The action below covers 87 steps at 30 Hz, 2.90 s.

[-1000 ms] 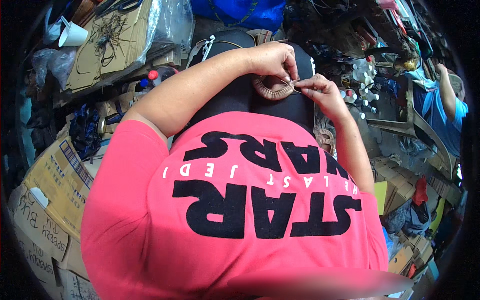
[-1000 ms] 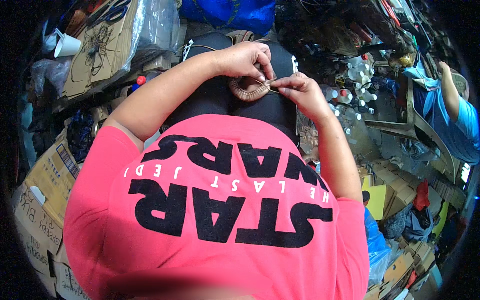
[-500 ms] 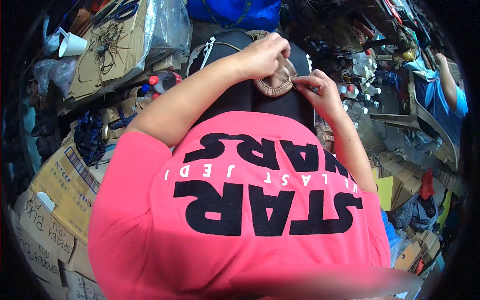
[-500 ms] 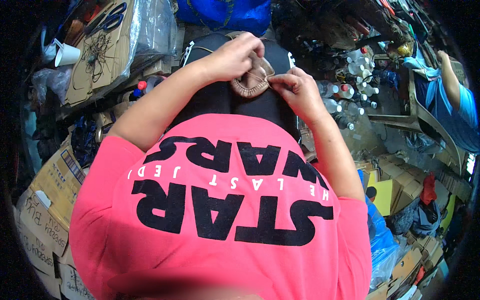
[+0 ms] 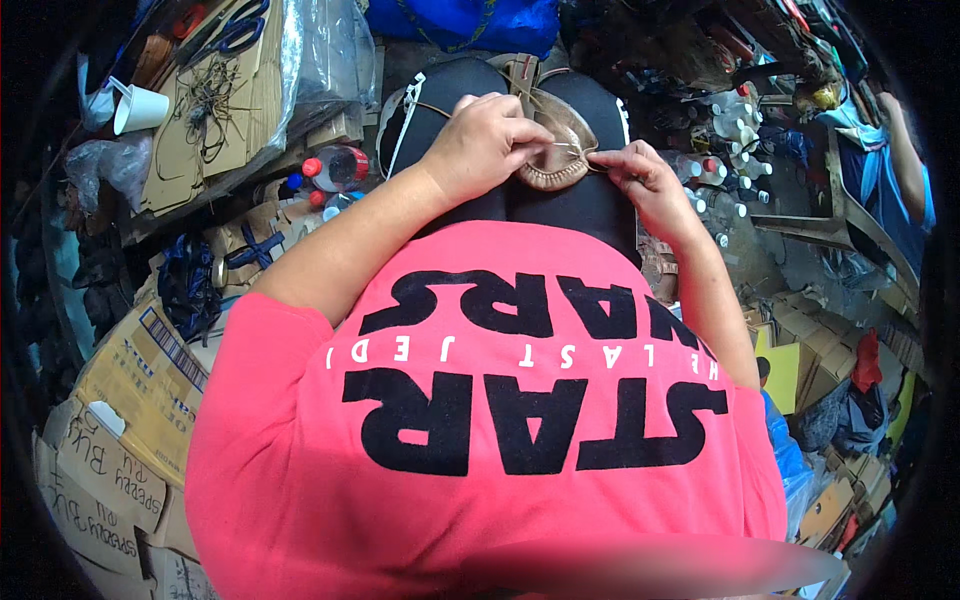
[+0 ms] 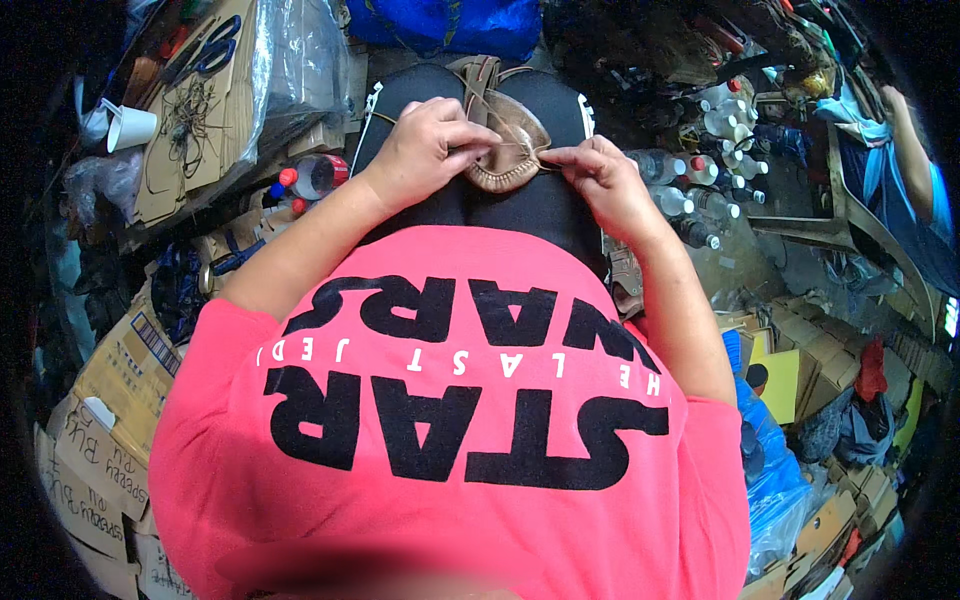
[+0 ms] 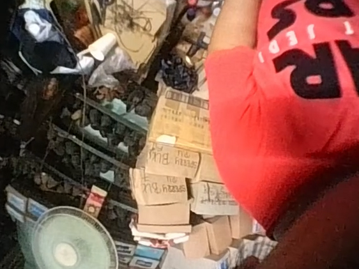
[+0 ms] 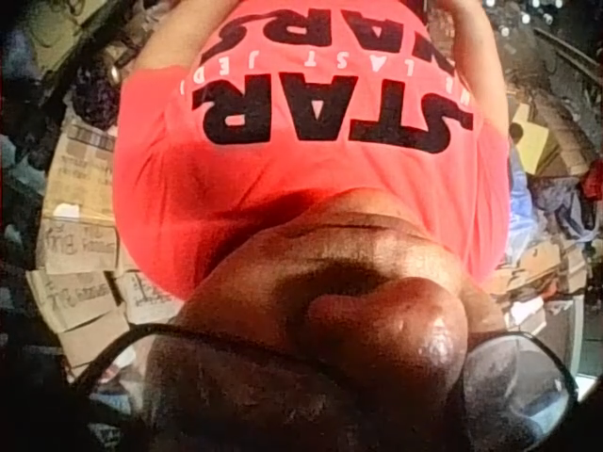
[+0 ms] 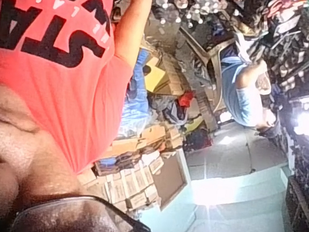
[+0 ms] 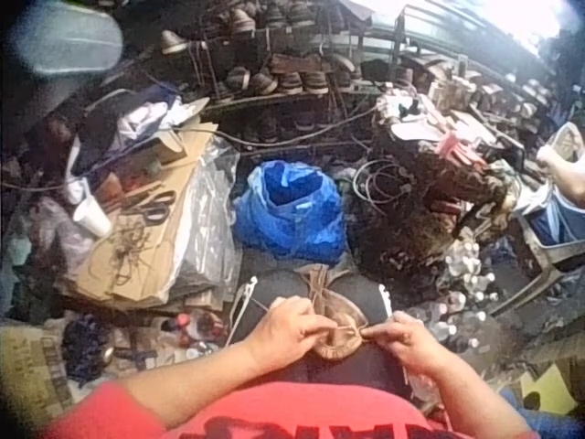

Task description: Hand-stitching the edges of a brown leather shoe component using a needle and thread.

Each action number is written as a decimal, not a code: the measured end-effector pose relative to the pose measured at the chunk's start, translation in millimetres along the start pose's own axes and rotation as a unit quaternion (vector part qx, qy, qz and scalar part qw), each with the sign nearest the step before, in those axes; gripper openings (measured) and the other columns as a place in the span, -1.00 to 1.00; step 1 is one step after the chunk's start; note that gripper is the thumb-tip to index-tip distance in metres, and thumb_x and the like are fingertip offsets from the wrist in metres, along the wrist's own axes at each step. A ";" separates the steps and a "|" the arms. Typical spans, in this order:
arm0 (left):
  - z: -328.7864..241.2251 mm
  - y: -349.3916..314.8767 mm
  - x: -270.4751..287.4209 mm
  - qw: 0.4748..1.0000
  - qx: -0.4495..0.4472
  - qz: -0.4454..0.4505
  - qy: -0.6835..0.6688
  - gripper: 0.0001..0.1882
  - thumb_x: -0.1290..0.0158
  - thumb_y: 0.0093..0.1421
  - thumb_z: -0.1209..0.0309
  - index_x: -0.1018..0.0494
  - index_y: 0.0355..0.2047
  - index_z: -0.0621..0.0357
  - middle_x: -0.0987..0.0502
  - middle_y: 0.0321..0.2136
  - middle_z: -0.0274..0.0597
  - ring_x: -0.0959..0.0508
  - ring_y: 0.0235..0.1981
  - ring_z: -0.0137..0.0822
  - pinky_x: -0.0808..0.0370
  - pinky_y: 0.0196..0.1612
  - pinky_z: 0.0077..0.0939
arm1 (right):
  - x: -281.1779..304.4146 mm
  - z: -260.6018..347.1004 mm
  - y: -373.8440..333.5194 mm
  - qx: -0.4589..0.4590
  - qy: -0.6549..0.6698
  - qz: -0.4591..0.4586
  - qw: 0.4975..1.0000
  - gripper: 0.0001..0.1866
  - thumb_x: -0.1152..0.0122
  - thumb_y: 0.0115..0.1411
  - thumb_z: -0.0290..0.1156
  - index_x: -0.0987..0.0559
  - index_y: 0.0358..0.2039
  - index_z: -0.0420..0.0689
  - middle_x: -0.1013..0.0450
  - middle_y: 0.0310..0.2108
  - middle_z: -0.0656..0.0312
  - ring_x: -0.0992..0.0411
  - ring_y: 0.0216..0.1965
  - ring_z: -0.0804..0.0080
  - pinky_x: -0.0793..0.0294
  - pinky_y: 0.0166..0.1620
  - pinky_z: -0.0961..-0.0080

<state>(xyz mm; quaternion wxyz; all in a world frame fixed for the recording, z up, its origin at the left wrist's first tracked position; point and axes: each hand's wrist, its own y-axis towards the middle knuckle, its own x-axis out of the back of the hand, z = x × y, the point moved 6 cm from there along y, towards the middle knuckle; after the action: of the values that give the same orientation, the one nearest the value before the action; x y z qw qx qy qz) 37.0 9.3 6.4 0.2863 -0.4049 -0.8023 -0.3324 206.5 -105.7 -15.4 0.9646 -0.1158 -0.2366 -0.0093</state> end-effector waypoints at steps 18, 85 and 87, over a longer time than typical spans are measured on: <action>9.3 9.0 -17.7 0.998 0.003 0.037 -0.044 -0.84 -0.19 -0.02 0.45 -0.62 -0.38 -0.10 -0.40 -0.54 -0.24 -0.44 -0.42 -0.22 -0.38 -0.33 -0.37 | 5.2 -7.8 16.2 -0.004 0.016 0.060 0.998 -0.72 -0.06 0.10 -0.65 -0.61 -0.20 -0.13 -0.36 -0.33 0.31 -0.31 -0.18 0.52 -0.26 -0.03 0.64; -7.7 26.0 -38.1 0.956 0.008 0.291 0.032 -0.89 0.02 0.15 0.38 -0.42 -0.32 0.07 -0.52 -0.45 -0.12 -0.51 -0.28 -0.07 -0.33 -0.20 -0.19 | 55.4 12.7 -0.8 -0.010 -0.180 -0.121 0.976 -0.80 -0.22 0.05 -0.31 -0.57 -0.34 -0.12 -0.44 -0.28 0.12 -0.44 -0.21 0.17 -0.41 -0.10 0.33; -8.7 29.0 -35.9 0.960 -0.010 0.279 0.029 -0.90 0.03 0.16 0.37 -0.42 -0.33 0.07 -0.52 -0.45 -0.13 -0.51 -0.28 -0.09 -0.33 -0.20 -0.20 | 28.5 43.3 1.6 0.121 -0.289 -0.041 0.949 -0.84 -0.17 0.07 -0.30 -0.55 -0.40 -0.10 -0.48 -0.46 0.13 -0.47 -0.31 0.16 -0.38 -0.17 0.24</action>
<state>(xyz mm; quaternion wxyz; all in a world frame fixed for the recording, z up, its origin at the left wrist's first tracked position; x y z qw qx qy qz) 81.2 -0.8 -5.7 0.3867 -0.6053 -0.6458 -0.2588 212.3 -93.2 34.7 0.8603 0.0139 -0.5094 0.0141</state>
